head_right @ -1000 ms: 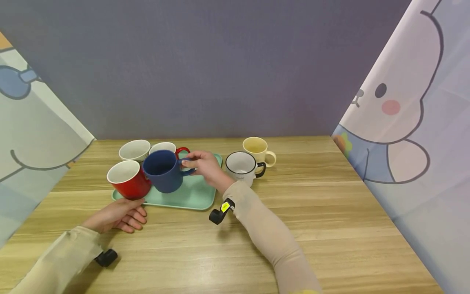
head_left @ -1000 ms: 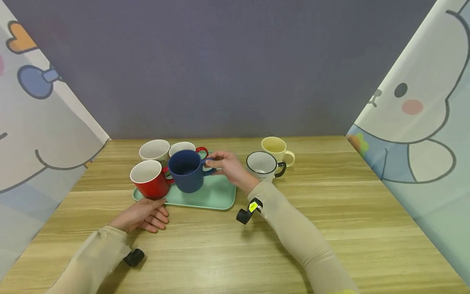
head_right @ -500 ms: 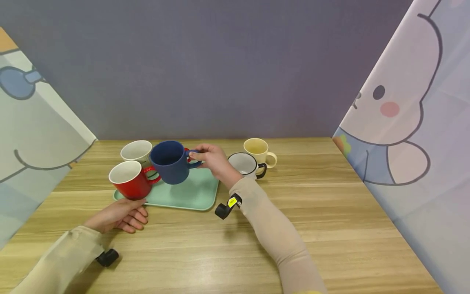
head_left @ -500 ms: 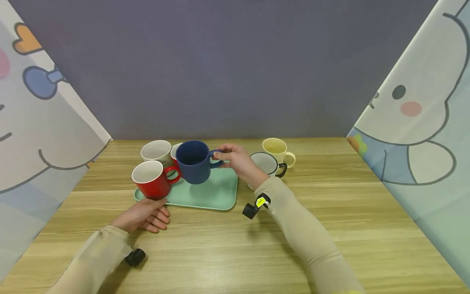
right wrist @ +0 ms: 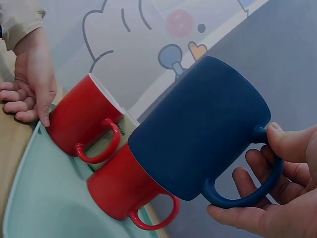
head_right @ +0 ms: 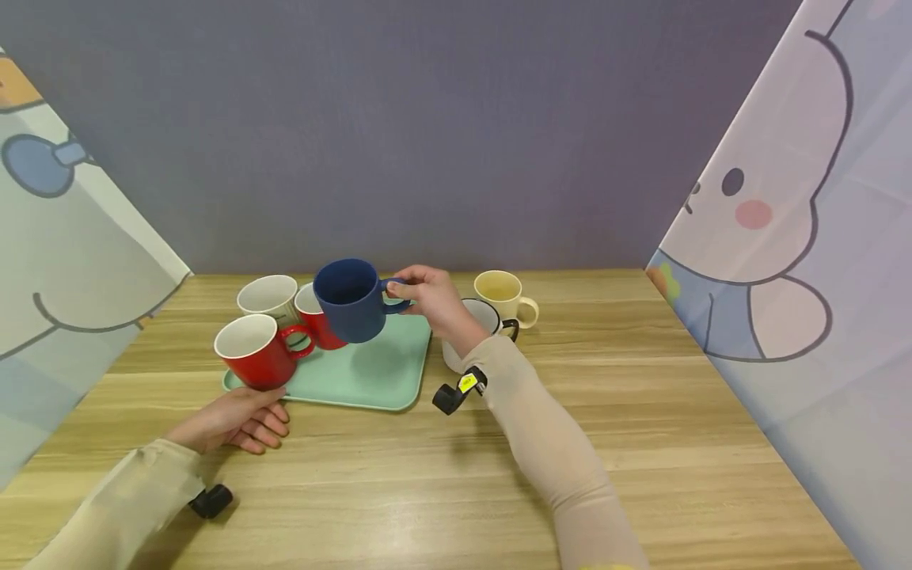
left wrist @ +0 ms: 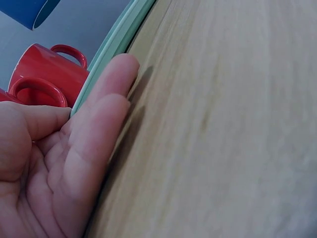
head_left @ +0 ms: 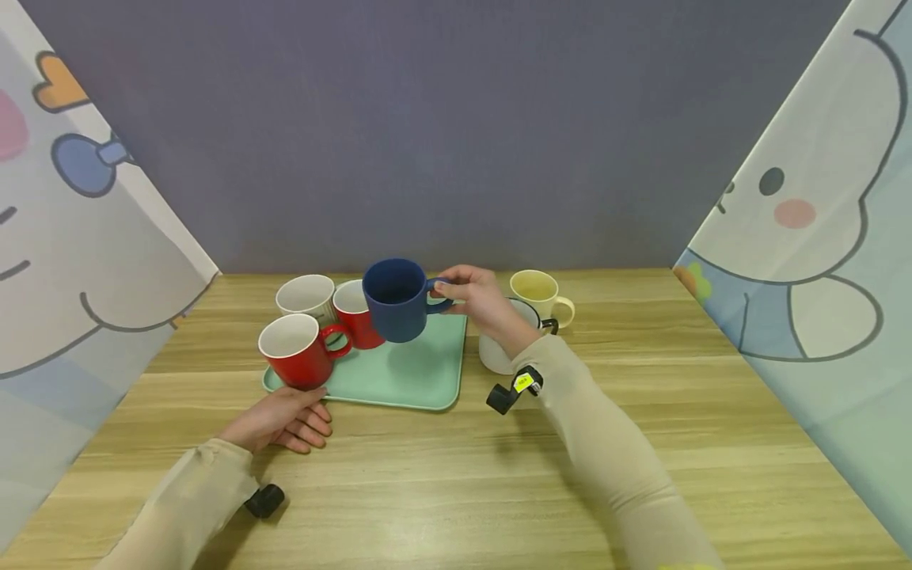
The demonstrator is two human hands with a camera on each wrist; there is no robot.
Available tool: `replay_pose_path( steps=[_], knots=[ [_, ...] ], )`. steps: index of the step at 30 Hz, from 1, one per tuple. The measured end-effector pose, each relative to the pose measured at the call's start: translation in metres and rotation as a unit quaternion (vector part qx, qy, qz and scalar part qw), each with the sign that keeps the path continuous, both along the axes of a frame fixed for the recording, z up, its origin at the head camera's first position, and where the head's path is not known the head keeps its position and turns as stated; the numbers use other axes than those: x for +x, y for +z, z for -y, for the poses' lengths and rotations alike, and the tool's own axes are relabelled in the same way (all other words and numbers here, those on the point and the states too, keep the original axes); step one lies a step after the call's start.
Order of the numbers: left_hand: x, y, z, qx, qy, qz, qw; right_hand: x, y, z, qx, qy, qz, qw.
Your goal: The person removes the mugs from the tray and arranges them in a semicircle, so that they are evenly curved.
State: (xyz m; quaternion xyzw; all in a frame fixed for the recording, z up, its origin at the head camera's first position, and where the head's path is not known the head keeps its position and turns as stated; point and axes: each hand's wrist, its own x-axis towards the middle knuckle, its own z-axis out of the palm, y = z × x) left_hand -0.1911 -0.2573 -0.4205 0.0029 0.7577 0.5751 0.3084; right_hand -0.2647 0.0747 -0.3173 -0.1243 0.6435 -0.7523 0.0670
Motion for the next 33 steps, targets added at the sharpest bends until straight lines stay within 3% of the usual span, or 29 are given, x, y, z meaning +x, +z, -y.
replay_pose_path(
  steps=[8, 21, 33],
  knots=[
    [0.003, -0.002, 0.000, 0.004, -0.002, 0.000, 1.0000, -0.001, 0.010, -0.019, 0.002, -0.022, 0.007, 0.9997],
    [0.001, 0.001, -0.001, 0.000, -0.001, -0.002, 1.0000, -0.008, 0.022, -0.061, -0.017, -0.056, -0.019, 0.9981],
    [-0.001, -0.001, -0.001, -0.006, 0.006, 0.002, 1.0000, -0.011, 0.033, -0.102, -0.062, -0.111, -0.024, 0.9916]
  ],
)
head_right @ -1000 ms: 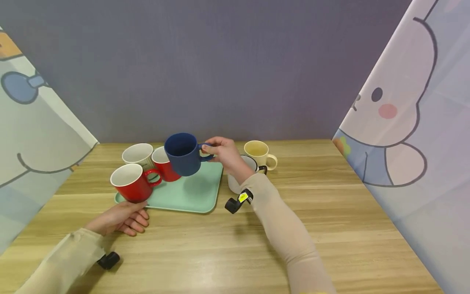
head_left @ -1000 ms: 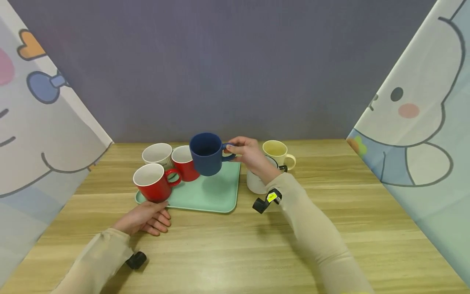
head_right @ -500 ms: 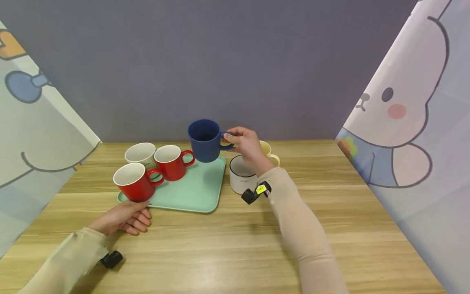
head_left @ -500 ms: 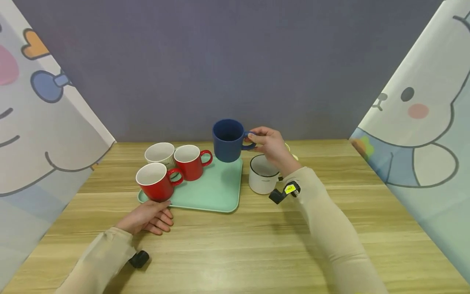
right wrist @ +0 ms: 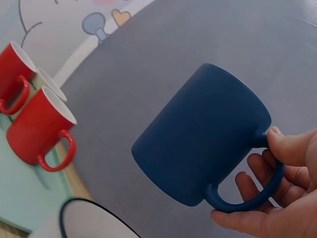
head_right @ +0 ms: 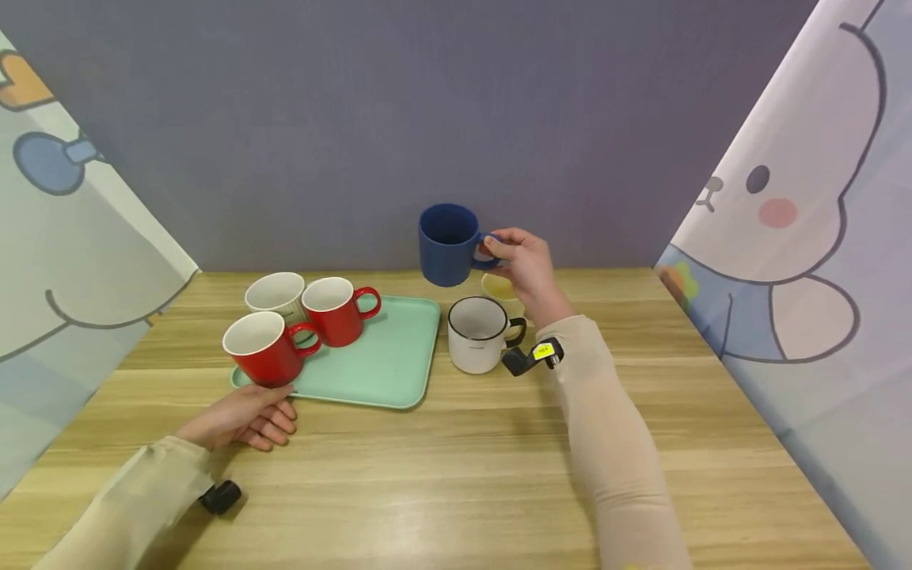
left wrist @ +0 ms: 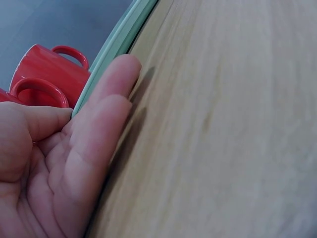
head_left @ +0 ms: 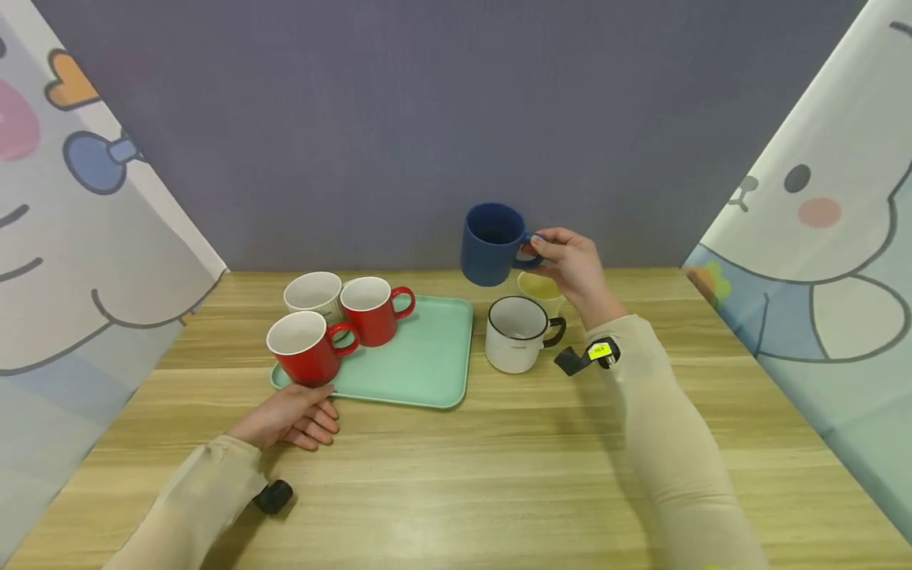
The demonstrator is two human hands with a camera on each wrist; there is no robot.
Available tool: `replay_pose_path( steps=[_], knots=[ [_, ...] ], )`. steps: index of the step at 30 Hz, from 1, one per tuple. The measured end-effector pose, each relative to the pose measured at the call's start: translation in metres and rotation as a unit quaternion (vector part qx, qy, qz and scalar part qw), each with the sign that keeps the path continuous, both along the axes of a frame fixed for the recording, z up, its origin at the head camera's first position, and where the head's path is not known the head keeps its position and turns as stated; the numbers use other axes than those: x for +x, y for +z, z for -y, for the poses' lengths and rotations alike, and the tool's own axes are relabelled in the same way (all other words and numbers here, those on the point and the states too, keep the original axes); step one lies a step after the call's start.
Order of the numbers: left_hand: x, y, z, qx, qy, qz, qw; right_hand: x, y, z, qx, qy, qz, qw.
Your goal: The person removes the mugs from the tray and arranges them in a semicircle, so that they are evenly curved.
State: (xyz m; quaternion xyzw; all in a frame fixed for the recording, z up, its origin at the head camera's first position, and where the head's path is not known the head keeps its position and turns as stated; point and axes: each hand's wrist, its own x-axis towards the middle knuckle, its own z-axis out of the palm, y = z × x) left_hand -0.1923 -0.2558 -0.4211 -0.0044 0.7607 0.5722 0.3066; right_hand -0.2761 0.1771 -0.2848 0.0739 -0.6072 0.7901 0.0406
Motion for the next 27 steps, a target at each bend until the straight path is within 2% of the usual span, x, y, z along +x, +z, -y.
replay_pose_path(
  steps=[7, 12, 21, 27],
  knots=[
    [0.000, 0.002, -0.001, 0.000, -0.002, -0.001, 1.0000, 0.001, 0.003, -0.020, -0.020, -0.030, 0.006, 0.9993],
    [0.001, 0.003, -0.001, 0.000, -0.004, -0.001, 1.0000, 0.003, 0.003, -0.033, -0.048, -0.037, 0.008, 0.9982],
    [0.000, 0.002, -0.001, 0.002, -0.003, -0.004, 1.0000, 0.009, 0.004, -0.058, -0.057, -0.041, -0.010, 0.9975],
    [0.001, 0.000, 0.000, 0.002, 0.000, -0.005, 1.0000, 0.010, 0.002, -0.070, -0.083, -0.046, -0.010, 0.9955]
  ],
)
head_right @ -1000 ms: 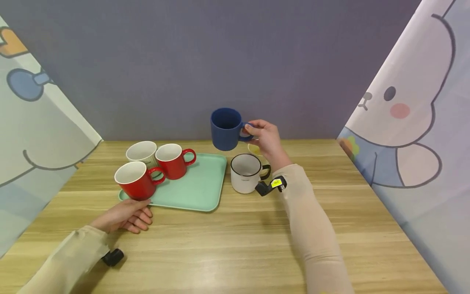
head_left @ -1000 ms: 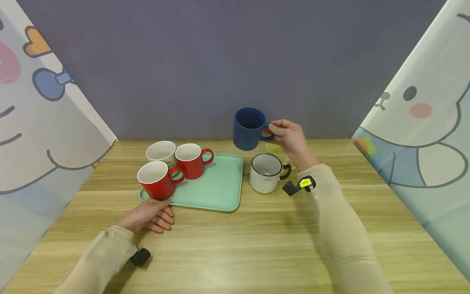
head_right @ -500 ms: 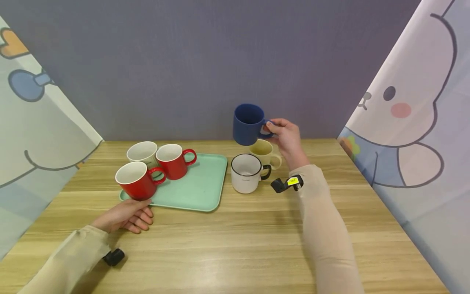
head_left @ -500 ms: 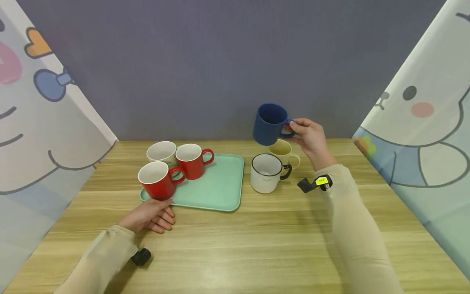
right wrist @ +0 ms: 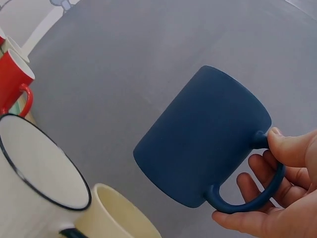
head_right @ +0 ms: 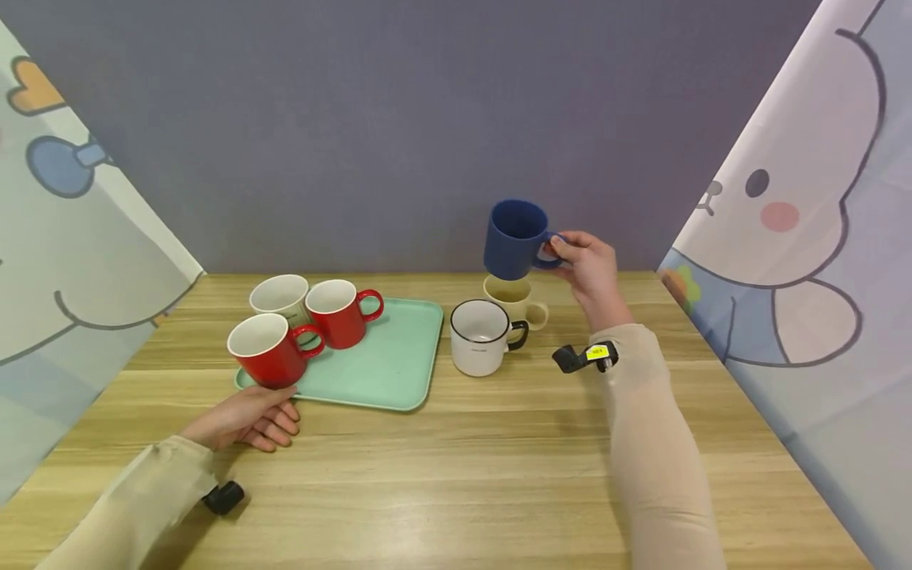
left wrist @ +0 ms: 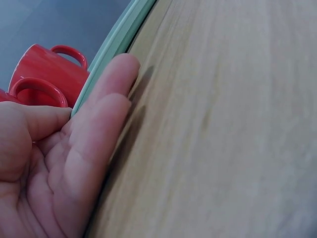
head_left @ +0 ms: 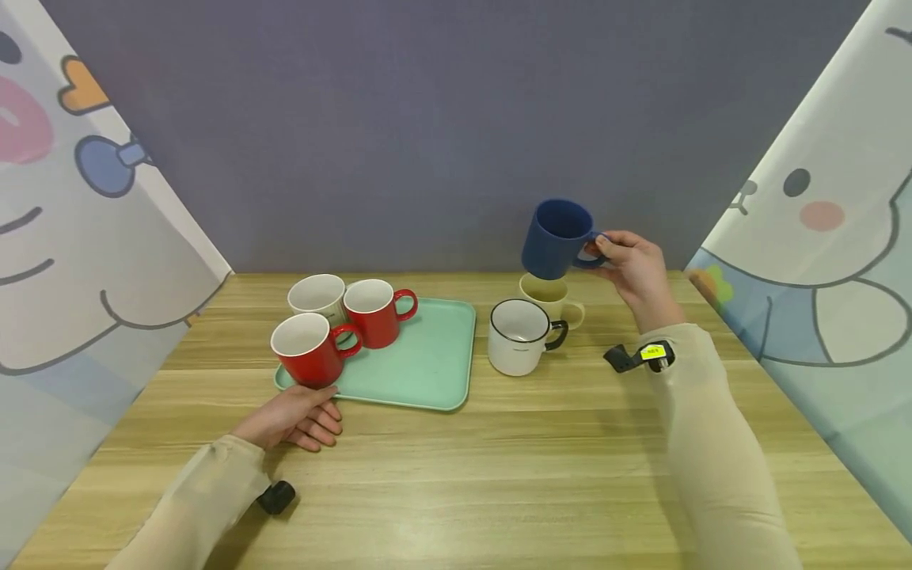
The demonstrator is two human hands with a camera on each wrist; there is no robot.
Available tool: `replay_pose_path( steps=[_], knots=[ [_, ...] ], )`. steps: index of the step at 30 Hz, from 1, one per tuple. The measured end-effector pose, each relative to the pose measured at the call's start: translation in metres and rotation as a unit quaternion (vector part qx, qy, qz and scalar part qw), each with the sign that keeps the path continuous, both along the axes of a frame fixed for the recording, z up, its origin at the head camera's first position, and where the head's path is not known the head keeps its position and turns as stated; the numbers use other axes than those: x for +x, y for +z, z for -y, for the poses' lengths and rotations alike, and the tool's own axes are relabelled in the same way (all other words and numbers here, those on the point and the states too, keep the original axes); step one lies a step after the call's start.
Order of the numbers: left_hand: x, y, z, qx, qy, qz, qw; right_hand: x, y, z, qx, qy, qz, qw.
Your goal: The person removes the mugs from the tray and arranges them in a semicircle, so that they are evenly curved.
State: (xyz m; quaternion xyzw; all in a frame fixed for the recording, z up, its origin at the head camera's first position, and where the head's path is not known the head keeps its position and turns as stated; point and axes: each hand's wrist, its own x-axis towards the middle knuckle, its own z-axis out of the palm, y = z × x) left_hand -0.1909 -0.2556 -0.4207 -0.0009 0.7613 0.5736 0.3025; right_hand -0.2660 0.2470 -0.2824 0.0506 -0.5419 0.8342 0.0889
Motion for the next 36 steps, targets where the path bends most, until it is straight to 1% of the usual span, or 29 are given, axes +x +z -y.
replay_pose_path(
  steps=[12, 15, 21, 26, 33, 36],
  knots=[
    [0.001, 0.000, -0.001, -0.005, 0.001, -0.007, 1.0000, 0.003, -0.008, -0.023, -0.047, -0.028, 0.006, 0.9985],
    [0.000, 0.000, 0.000, -0.006, -0.002, -0.009, 0.9999, 0.004, -0.012, -0.029, -0.062, -0.035, 0.007, 0.9975],
    [-0.001, -0.002, 0.001, -0.006, -0.003, -0.008, 0.9999, 0.004, -0.021, -0.040, -0.088, -0.035, 0.005, 0.9954],
    [0.000, -0.002, 0.001, -0.002, -0.005, -0.009, 0.9999, 0.005, -0.028, -0.048, -0.079, -0.045, 0.012, 0.9958],
    [0.001, -0.002, 0.000, -0.004, -0.003, -0.008, 1.0000, 0.005, -0.039, -0.060, -0.061, -0.040, 0.027, 0.9970],
    [0.002, -0.001, -0.001, -0.008, 0.001, -0.010, 0.9999, 0.007, -0.045, -0.064, -0.044, -0.042, 0.038, 0.9975]
  ],
)
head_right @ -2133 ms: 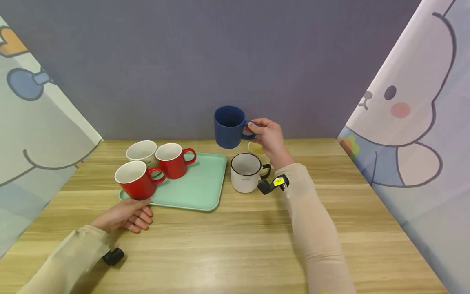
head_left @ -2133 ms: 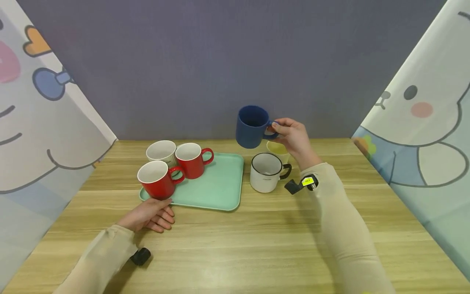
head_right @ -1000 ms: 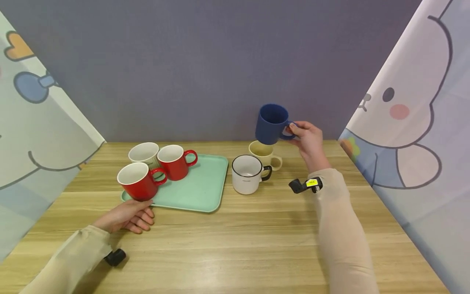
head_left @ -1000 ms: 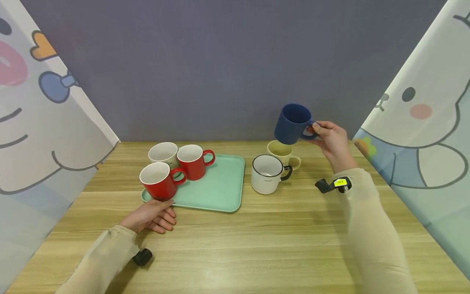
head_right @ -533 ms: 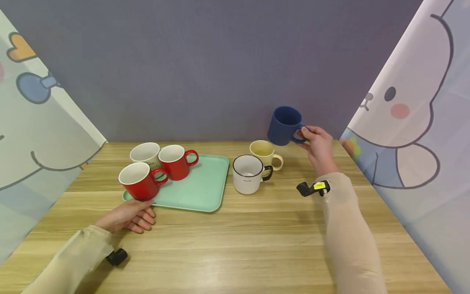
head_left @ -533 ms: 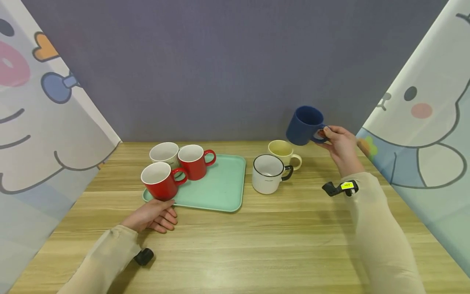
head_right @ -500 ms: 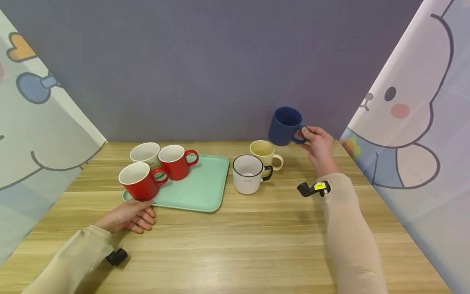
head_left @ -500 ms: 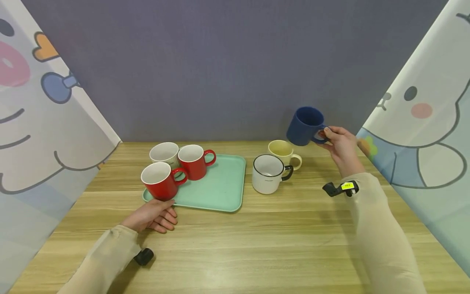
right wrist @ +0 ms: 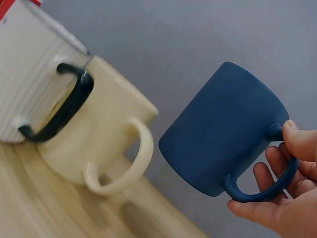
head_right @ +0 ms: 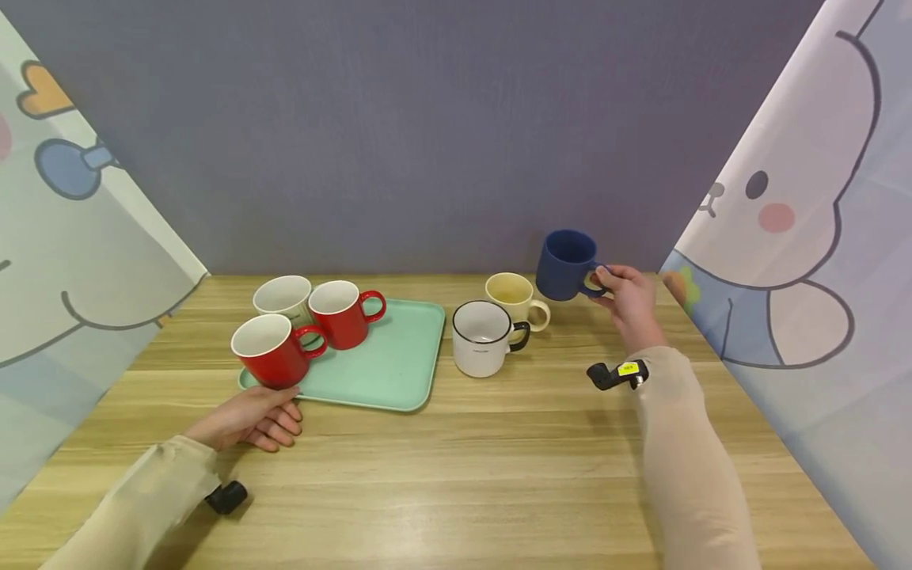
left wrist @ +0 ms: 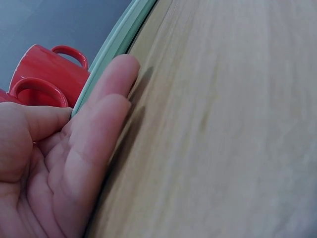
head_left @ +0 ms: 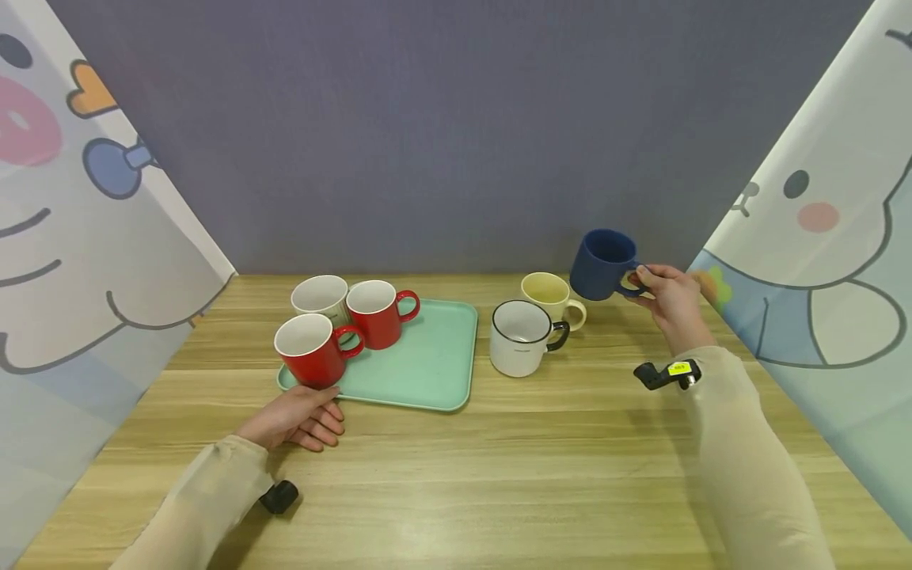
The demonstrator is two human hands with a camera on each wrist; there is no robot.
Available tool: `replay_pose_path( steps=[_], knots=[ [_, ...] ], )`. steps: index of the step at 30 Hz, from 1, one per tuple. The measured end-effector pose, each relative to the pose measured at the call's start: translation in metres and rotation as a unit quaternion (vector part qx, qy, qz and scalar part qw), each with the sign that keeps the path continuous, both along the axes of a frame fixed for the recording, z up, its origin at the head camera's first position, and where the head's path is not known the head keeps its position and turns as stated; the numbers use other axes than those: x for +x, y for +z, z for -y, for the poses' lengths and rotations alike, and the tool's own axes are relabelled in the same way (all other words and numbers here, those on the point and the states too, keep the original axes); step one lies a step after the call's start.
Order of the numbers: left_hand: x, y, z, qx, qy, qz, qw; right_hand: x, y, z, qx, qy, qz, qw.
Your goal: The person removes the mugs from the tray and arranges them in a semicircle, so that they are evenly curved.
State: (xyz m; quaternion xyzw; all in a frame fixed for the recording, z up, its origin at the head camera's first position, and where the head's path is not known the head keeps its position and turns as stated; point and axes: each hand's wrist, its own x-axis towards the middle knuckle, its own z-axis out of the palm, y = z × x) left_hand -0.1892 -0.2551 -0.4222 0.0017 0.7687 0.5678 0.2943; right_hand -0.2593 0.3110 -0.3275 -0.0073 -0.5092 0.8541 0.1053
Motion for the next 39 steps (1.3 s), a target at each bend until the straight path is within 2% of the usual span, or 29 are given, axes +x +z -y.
replay_pose_path(
  steps=[5, 12, 22, 29, 39],
  knots=[
    [-0.001, -0.001, 0.001, -0.001, 0.002, 0.000, 1.0000, 0.002, -0.012, -0.007, 0.029, 0.008, 0.004, 0.9995],
    [-0.001, -0.002, 0.001, 0.000, 0.006, 0.001, 1.0000, 0.005, -0.026, -0.008, 0.043, 0.023, 0.018, 0.9987],
    [0.000, 0.000, -0.001, -0.002, 0.011, 0.002, 0.9999, 0.008, -0.037, -0.005, 0.040, 0.034, 0.040, 0.9978],
    [-0.002, 0.000, 0.000, 0.002, 0.006, -0.001, 1.0000, 0.007, -0.045, -0.004, 0.075, 0.031, 0.039, 0.9959],
    [-0.001, 0.000, 0.000, 0.006, 0.005, -0.003, 1.0000, 0.008, -0.053, -0.005, 0.106, 0.045, 0.053, 0.9919]
  ],
)
